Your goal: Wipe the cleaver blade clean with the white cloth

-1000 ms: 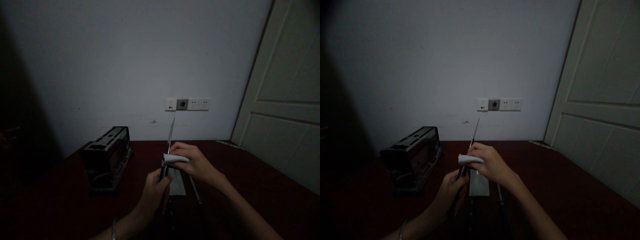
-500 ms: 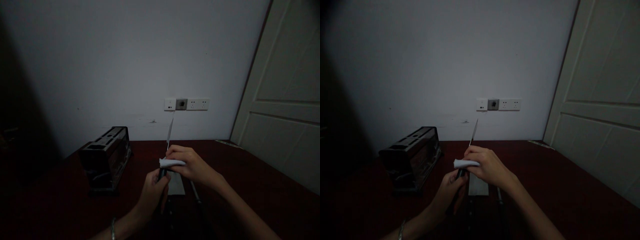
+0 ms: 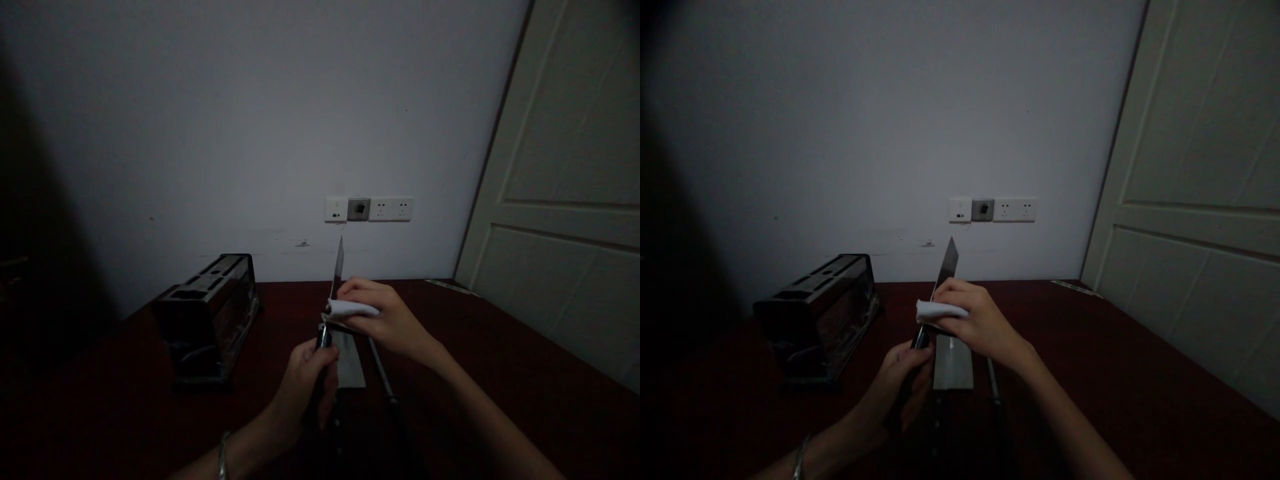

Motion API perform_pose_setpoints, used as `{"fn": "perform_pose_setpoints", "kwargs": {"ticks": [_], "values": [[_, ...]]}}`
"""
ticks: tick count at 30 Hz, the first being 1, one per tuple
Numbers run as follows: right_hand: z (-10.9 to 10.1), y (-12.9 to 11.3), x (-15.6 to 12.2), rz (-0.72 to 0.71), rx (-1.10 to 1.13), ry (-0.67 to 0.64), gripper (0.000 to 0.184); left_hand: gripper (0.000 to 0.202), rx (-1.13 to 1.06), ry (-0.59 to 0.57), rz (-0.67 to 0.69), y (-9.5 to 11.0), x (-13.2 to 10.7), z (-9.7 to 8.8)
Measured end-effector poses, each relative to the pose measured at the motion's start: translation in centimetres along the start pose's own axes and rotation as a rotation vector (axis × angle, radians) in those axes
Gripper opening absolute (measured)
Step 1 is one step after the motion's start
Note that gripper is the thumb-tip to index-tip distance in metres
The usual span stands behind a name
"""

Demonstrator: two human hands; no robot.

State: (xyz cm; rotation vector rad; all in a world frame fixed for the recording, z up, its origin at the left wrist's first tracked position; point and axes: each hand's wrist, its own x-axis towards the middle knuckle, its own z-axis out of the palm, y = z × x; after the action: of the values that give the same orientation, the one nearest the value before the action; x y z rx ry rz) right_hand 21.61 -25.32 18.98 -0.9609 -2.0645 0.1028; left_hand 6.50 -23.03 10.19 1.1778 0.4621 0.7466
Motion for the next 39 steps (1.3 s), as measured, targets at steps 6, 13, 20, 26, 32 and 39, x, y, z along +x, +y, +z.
{"fn": "perform_pose_setpoints", "kwargs": {"ticks": [6, 13, 20, 26, 32, 39], "values": [[-1.5, -0.7, 0.0, 0.03, -0.021, 0.161, 0.007, 0.022, -0.326, -0.184, -0.051, 0.5, -0.5, -0.2], [-1.3, -0.9, -0.1, 0.068, -0.016, 0.07, 0.012, 0.01, -0.593, -0.363, -0.095, 0.5, -0.2, -0.9], [0.3, -0.8, 0.0, 0.117, 0.009, 0.012, 0.008, 0.016, -0.524, -0.368, 0.001, -0.1, -0.1, -1.2], [0.8, -1.4, 0.1, 0.045, -0.003, -0.022, 0.011, 0.018, -0.518, -0.488, -0.027, -0.4, -0.3, -1.1], [1.5, -2.5, -0.2, -0.098, -0.147, -0.092, 0.016, 0.026, -0.528, -0.53, -0.177, -1.2, -0.3, -1.6], [0.6, -2.5, -0.5, -0.093, -0.294, -0.193, 0.017, 0.017, -0.524, -0.466, -0.159, -1.1, -0.1, -1.7]]}}
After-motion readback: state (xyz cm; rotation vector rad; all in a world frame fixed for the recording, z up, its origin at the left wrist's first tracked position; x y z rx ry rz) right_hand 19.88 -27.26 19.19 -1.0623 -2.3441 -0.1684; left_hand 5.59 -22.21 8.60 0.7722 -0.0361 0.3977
